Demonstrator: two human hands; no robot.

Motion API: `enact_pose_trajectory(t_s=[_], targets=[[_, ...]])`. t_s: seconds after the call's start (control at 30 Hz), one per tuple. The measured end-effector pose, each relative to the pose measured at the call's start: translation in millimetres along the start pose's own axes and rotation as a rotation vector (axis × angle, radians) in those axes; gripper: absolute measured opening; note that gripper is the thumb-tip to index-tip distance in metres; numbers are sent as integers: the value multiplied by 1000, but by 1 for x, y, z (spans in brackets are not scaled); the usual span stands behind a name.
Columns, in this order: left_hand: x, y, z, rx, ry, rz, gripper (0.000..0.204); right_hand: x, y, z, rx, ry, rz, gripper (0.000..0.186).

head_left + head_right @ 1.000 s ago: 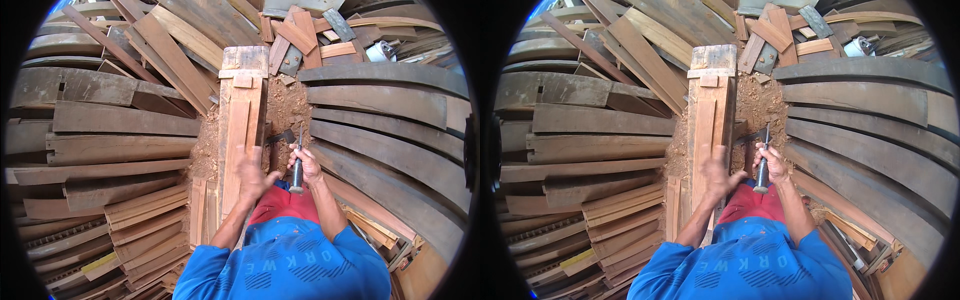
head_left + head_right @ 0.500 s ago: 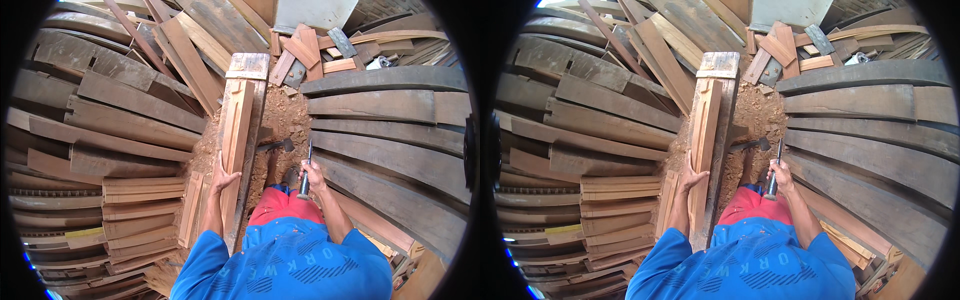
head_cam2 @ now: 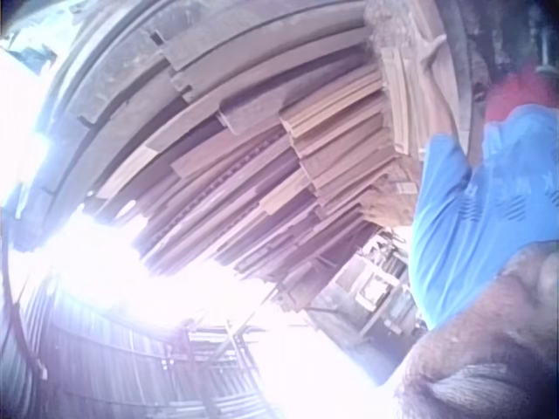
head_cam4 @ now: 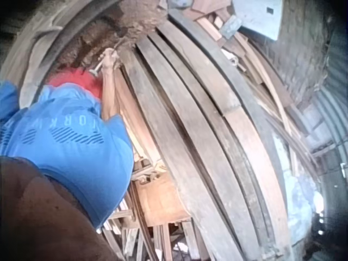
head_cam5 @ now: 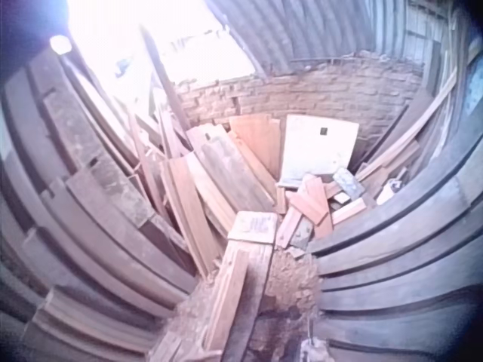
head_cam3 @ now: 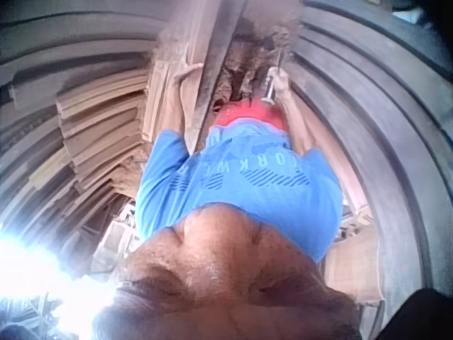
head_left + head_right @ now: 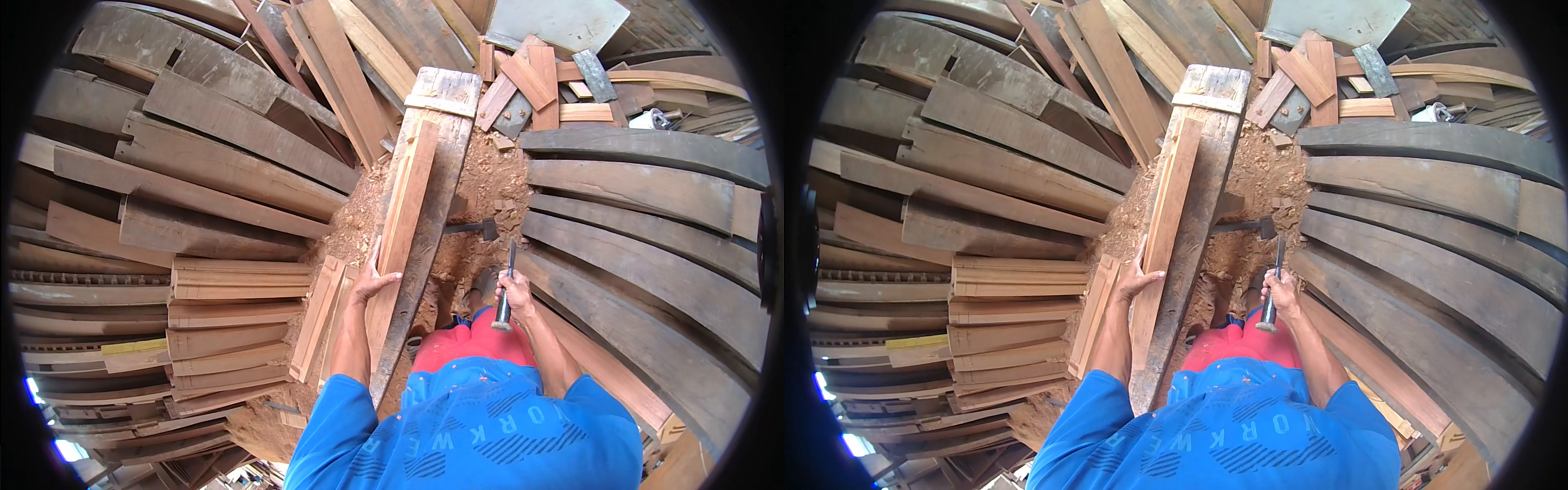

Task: The person uses a chisel and a mallet to carve a groove into a wooden plank resting on a workbench. They repeatedly strike the chisel to remove wood, then clear the shavings and inspect the groove. The person handles multiple planks, moving them aside and selecting new pieces to work on.

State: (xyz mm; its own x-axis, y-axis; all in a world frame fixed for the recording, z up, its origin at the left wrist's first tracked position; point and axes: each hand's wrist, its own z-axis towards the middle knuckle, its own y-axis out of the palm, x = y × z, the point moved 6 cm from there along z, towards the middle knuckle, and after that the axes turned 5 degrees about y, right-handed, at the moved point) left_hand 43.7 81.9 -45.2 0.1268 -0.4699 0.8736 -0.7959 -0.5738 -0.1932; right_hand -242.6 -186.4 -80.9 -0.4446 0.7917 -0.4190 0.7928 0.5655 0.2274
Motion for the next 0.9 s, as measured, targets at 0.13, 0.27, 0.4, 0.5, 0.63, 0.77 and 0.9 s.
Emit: enact_pose_trajectory(t_s=[0.13, 0.27, 0.4, 0.5, 0.63, 0.77, 0.9], targets=[[-13, -3, 0, -15, 36, 53, 134, 11, 18, 0, 14, -4, -34, 8], [4, 3, 3, -3, 13, 160, 136, 29, 32, 0, -5, -11, -75, 13], [17, 9, -8, 43, 23, 217, 138, 33, 60, -9, -25, 2, -99, 13], [-2, 3, -28, 37, 30, 164, 136, 33, 76, -11, -11, -32, -137, 12], [-51, -6, -86, -24, -40, 117, 135, 45, 90, -8, -13, -19, -162, 13], [-50, -24, -142, 3, -106, 328, 108, 59, 103, 1, 0, 28, -179, 12], [-47, -35, -161, 95, 27, 195, 83, 60, 126, 0, -15, 35, -210, 12]])
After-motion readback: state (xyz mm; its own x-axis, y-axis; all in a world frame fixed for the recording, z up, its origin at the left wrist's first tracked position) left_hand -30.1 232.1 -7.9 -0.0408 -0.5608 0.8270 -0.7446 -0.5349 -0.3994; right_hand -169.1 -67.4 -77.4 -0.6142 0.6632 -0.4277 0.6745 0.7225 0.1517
